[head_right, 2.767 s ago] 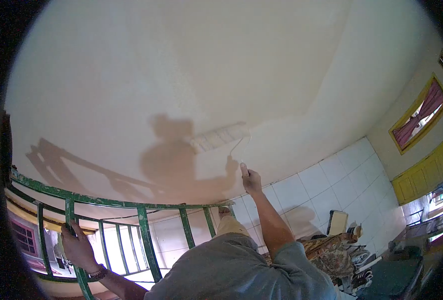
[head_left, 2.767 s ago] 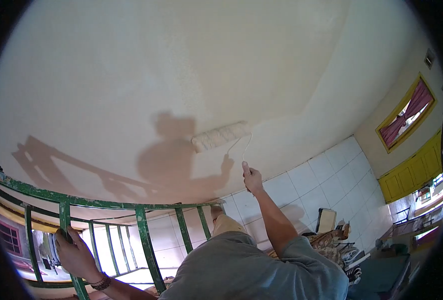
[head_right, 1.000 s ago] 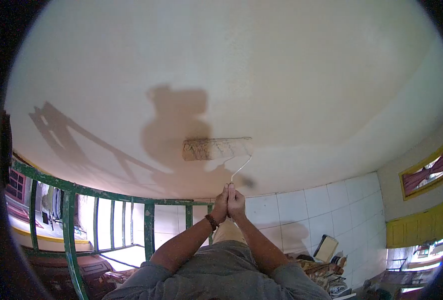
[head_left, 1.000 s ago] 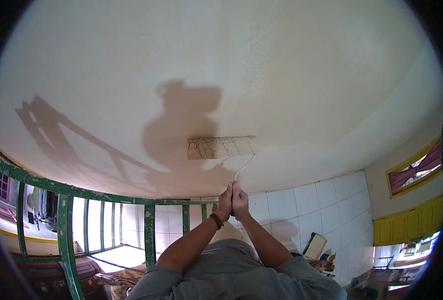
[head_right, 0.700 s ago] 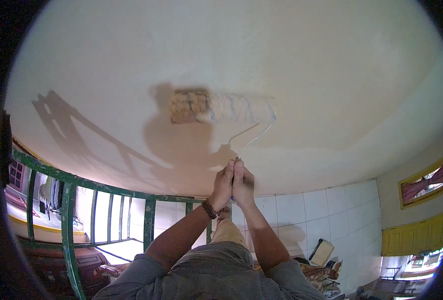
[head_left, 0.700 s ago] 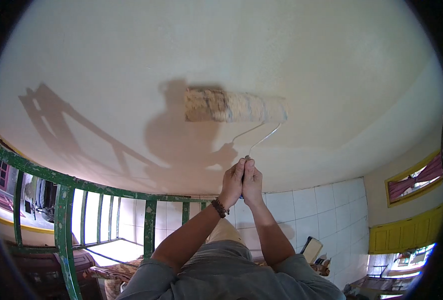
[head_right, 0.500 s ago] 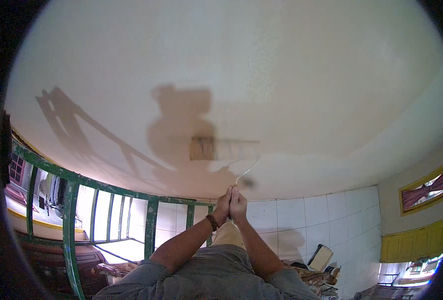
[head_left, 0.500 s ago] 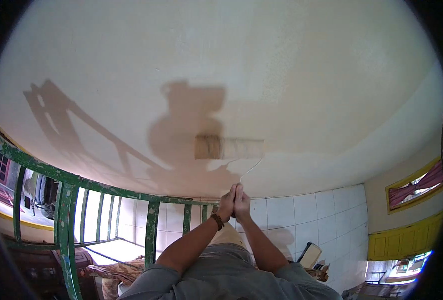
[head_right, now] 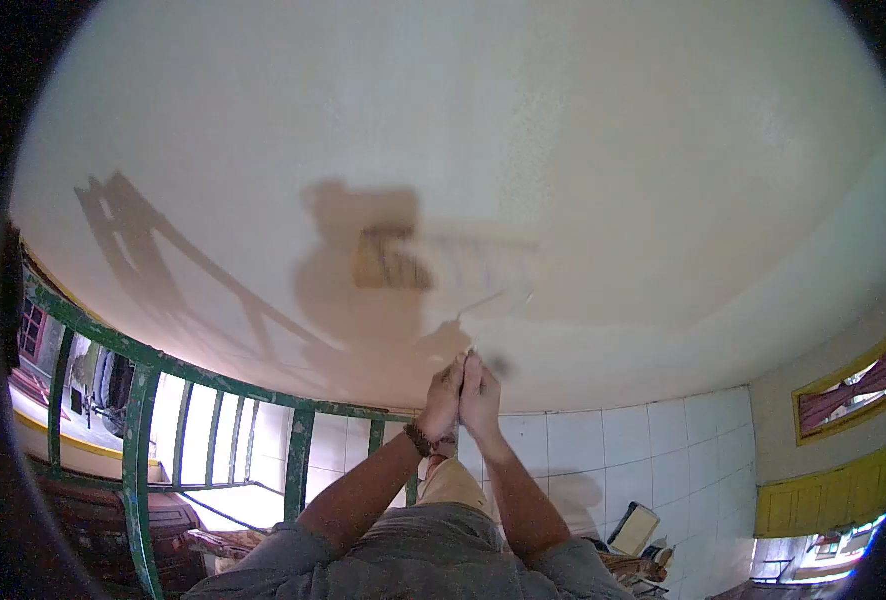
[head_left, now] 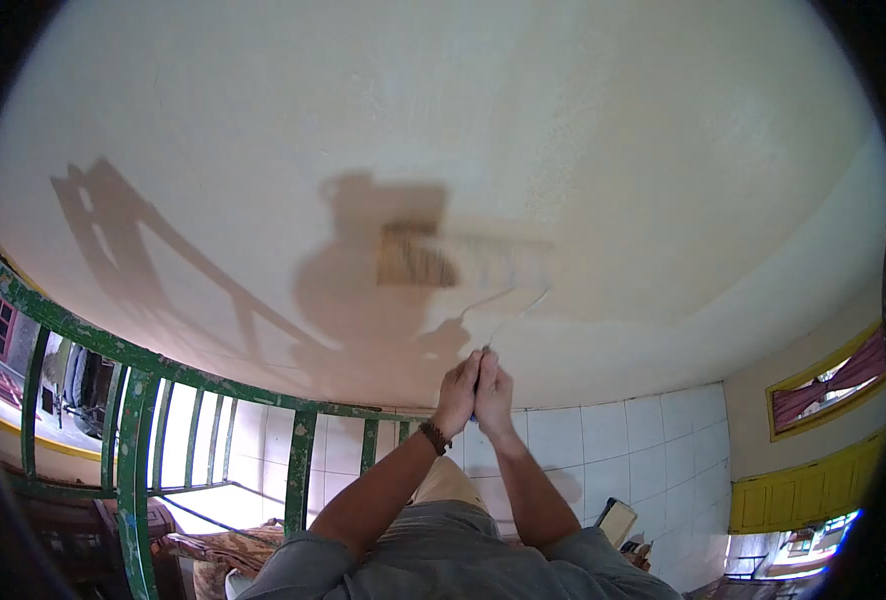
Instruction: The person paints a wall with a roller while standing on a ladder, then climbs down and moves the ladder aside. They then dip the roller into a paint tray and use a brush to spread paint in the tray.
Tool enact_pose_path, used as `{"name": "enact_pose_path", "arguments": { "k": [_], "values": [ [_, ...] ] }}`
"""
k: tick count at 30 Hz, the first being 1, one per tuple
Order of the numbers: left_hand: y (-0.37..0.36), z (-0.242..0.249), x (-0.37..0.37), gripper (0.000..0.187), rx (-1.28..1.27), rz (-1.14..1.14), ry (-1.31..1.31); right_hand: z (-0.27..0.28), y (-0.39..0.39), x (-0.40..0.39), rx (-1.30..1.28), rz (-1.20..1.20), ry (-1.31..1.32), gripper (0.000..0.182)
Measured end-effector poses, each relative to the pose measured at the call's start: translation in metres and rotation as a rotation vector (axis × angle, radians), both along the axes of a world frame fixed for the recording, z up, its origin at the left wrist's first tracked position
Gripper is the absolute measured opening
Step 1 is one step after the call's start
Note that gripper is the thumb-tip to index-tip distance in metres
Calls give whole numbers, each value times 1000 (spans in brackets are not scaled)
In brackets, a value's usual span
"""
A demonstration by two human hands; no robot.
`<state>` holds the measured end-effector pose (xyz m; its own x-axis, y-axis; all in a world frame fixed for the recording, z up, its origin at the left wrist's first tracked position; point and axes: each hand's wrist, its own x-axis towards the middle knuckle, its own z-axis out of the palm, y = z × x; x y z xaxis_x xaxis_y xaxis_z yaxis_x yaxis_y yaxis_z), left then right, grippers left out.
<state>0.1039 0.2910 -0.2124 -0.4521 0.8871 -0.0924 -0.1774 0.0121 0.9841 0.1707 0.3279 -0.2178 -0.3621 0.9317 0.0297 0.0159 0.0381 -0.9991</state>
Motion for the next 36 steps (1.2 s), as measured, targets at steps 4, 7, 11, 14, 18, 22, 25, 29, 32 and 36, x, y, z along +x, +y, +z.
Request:
{"name": "enact_pose_path", "arguments": {
  "k": [4, 7, 11, 14, 18, 22, 25, 29, 32, 36],
  "values": [
    [-26, -80, 17, 67, -379, -26, -76, -84, -31, 11, -139, -54, 12, 48],
    [-39, -86, 24, 69, -408, 5, -130, -96, -39, 17, -572, -66, -80, 50],
    [-11, -58, 19, 61, -96, 86, -17, -38, -20, 11, -165, -19, -31, 48],
    [11, 36, -1, 52, 230, 40, -148, 76, 0, -8, 46, 6, 11, 44],
    [26, 122, -22, 37, 368, 40, 103, 119, 29, -24, 124, 26, 52, 40],
    [30, 50, -29, 38, 283, -55, 38, 61, 28, -26, 160, 92, 96, 34],
    [6, -21, -14, 36, 42, -101, -18, -2, -4, -14, 99, 36, 117, 39],
    [-10, -23, -2, 40, -15, -106, -119, -28, -18, -6, -114, -11, 104, 39],
    [-2, 23, -10, 48, 11, -15, -104, 21, -13, -11, -141, 46, 144, 39],
    [8, 95, -36, 54, 150, 1, 255, 94, 1, -39, -49, 50, 324, 33]
  ]
}}
